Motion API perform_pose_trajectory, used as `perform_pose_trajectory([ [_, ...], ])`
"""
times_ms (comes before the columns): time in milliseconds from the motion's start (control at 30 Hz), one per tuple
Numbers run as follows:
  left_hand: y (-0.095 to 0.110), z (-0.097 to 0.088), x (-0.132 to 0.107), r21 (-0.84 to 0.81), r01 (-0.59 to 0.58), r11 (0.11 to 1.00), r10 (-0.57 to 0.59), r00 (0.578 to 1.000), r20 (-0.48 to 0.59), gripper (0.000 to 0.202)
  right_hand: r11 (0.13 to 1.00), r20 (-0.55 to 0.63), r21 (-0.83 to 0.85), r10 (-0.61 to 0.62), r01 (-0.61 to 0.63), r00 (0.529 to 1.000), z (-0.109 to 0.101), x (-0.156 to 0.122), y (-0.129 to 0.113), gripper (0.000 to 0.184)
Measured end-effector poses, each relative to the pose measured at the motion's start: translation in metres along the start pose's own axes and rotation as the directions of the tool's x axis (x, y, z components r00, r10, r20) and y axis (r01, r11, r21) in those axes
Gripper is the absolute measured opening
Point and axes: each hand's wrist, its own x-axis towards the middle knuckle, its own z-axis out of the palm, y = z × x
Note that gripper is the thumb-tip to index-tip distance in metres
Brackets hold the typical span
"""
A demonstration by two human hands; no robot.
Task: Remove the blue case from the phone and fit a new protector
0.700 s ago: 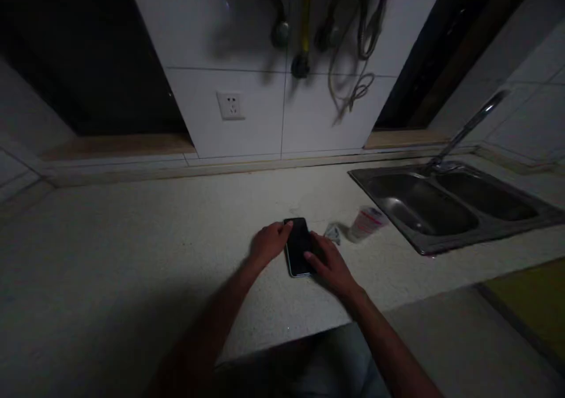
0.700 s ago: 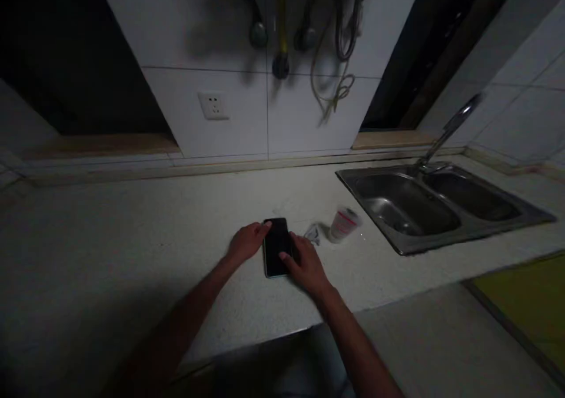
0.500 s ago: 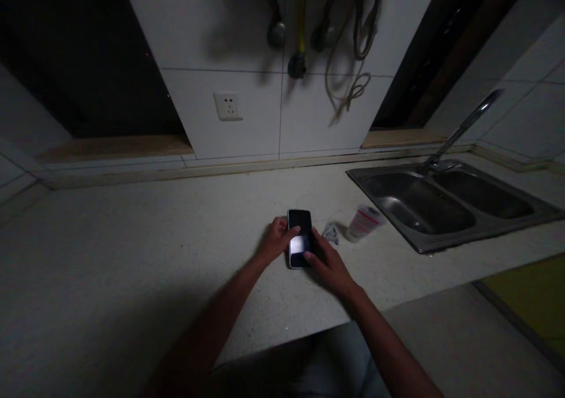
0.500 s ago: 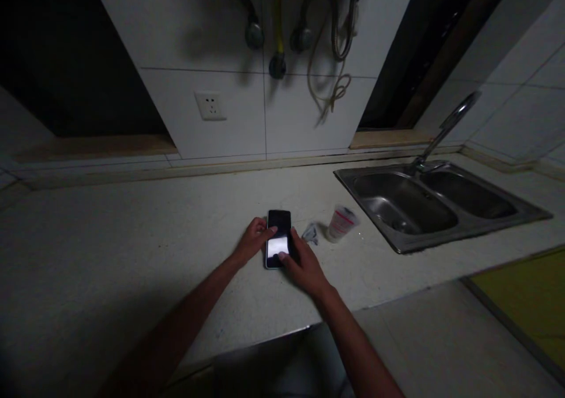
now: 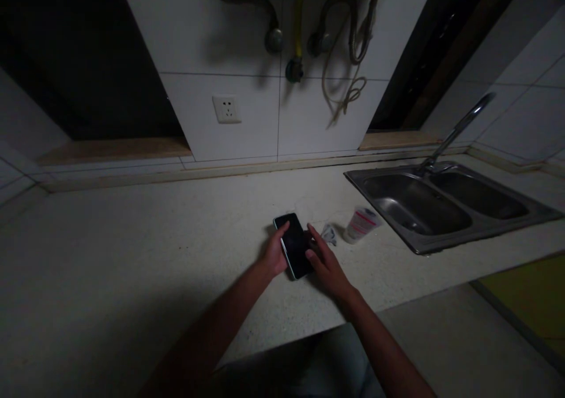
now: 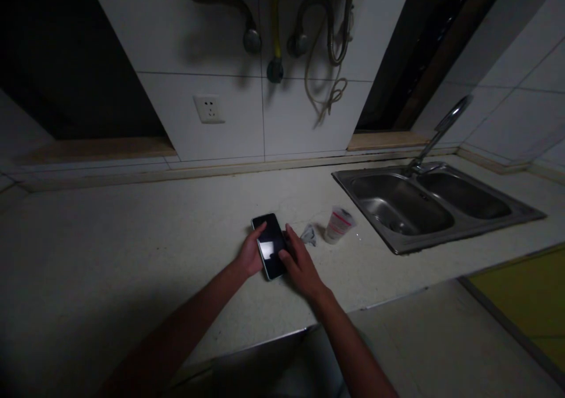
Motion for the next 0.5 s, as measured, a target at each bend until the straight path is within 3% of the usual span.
perform_pose_trajectory([
  [200,0.0067,-0.0044,-0.0005,-0.049,0.019,0.999,-0.014,0.996,0.089,0.054,0.988,-0.082,0.125,0.100,-0.089,0.992,0.0021,0.0008,0.0035,0.056],
  [500,0.0105,-0.0049,-0.0016,-0.003,0.092,0.996,-0.090,0.972,0.217,0.085,0.996,-0.007,-0.048,0.080,-0.080,0.997,-0.0041,0.0007,0.0027,0.050],
])
